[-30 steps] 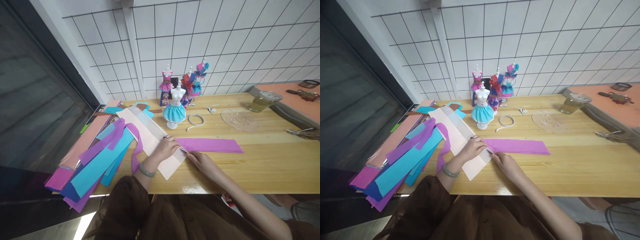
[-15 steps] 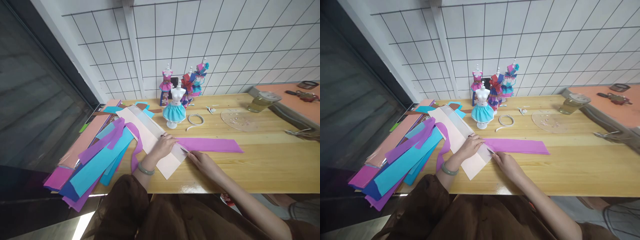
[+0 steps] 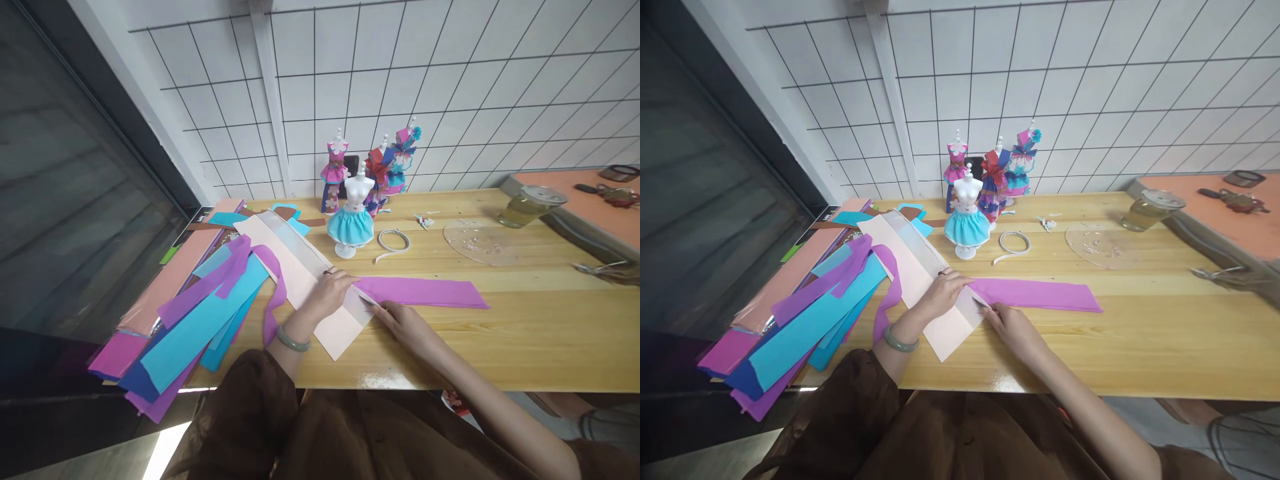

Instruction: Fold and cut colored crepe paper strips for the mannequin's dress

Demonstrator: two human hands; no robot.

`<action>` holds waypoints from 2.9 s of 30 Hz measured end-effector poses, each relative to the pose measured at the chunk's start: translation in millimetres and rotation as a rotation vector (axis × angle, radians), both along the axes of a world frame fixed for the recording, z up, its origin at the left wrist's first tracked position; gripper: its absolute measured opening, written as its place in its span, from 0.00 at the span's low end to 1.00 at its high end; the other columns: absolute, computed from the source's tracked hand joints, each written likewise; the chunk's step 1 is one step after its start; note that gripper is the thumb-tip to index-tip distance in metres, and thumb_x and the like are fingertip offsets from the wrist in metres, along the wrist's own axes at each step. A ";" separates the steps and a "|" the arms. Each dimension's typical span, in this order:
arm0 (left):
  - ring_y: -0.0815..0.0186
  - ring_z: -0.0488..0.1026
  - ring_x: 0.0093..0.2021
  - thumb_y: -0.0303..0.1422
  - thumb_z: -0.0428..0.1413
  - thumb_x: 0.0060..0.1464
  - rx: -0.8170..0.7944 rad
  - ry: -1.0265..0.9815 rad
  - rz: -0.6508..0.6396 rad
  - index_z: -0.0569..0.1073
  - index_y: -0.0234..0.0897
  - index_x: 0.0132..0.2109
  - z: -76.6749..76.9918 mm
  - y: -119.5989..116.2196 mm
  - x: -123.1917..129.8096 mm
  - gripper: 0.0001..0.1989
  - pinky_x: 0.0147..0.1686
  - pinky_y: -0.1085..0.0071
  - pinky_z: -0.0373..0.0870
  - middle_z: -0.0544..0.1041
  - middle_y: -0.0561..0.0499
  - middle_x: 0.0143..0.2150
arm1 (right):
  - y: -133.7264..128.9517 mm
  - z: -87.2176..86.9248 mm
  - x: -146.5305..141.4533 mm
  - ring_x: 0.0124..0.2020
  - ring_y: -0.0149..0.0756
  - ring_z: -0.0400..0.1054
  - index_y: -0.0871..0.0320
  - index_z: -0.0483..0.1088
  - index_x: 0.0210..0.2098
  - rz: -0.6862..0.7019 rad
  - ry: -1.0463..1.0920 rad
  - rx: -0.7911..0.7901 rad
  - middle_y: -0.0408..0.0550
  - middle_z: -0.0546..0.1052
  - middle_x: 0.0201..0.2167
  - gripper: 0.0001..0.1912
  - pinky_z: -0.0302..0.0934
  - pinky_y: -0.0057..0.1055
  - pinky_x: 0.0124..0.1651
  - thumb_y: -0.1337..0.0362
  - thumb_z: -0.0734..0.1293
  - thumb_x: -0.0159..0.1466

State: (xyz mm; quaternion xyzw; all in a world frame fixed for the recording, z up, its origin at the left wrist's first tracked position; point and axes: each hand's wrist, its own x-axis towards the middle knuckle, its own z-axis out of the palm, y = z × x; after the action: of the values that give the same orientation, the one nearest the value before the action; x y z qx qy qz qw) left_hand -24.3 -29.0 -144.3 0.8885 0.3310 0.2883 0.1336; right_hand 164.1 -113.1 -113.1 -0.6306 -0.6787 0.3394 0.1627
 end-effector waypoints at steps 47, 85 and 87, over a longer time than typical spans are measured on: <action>0.64 0.66 0.43 0.23 0.45 0.58 -0.019 -0.004 0.017 0.71 0.38 0.49 -3.6 0.6 1.3 0.16 0.44 0.65 0.65 0.73 0.48 0.40 | 9.2 9.6 -13.6 0.28 0.39 0.67 0.57 0.66 0.29 0.015 -0.044 0.035 0.50 0.75 0.27 0.20 0.55 0.31 0.31 0.52 0.52 0.64; 0.65 0.67 0.43 0.23 0.43 0.59 -0.028 -0.016 -0.003 0.71 0.38 0.49 2.8 -1.4 -0.2 0.17 0.45 0.66 0.64 0.73 0.48 0.39 | 22.6 2.4 -15.7 0.29 0.40 0.68 0.59 0.71 0.36 0.044 -0.079 0.042 0.52 0.77 0.29 0.21 0.55 0.31 0.32 0.53 0.52 0.63; 0.65 0.67 0.43 0.23 0.43 0.58 -0.031 -0.013 -0.008 0.71 0.38 0.49 2.6 -1.2 0.0 0.17 0.45 0.66 0.64 0.73 0.48 0.39 | 22.6 2.2 -15.3 0.30 0.40 0.68 0.59 0.71 0.36 0.045 -0.071 0.037 0.52 0.77 0.29 0.21 0.55 0.31 0.32 0.53 0.52 0.64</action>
State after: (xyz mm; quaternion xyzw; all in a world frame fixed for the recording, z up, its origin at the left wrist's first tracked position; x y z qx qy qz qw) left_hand -24.3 -30.2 -141.6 0.8857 0.3311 0.2884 0.1509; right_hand 148.7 -90.4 -110.9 -0.6237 -0.7041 0.3078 0.1428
